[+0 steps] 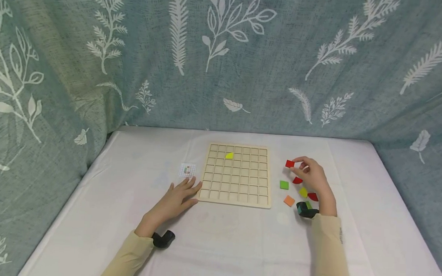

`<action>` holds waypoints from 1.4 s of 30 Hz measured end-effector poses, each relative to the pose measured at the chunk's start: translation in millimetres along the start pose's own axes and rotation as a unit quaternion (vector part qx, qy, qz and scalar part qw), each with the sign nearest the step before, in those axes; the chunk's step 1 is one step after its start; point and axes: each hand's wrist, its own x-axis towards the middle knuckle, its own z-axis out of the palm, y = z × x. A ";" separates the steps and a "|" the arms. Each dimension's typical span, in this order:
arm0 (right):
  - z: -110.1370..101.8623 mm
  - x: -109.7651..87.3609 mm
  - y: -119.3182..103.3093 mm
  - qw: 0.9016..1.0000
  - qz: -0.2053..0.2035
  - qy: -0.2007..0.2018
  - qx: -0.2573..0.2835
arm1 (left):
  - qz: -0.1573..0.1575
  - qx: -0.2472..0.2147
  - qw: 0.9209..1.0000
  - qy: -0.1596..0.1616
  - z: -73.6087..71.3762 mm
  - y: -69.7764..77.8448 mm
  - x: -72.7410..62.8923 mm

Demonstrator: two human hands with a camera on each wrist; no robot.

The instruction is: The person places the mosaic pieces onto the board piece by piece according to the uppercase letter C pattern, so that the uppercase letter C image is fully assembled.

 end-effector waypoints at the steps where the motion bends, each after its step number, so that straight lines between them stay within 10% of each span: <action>1: 2.1 0.6 -1.9 1.000 -0.004 0.000 0.000 | 0.000 0.001 1.000 0.000 0.1 -0.1 0.0; 42: 64.2 36.5 -56.0 0.989 -0.147 0.014 0.025 | 0.001 0.000 1.000 0.006 0.3 0.1 -1.0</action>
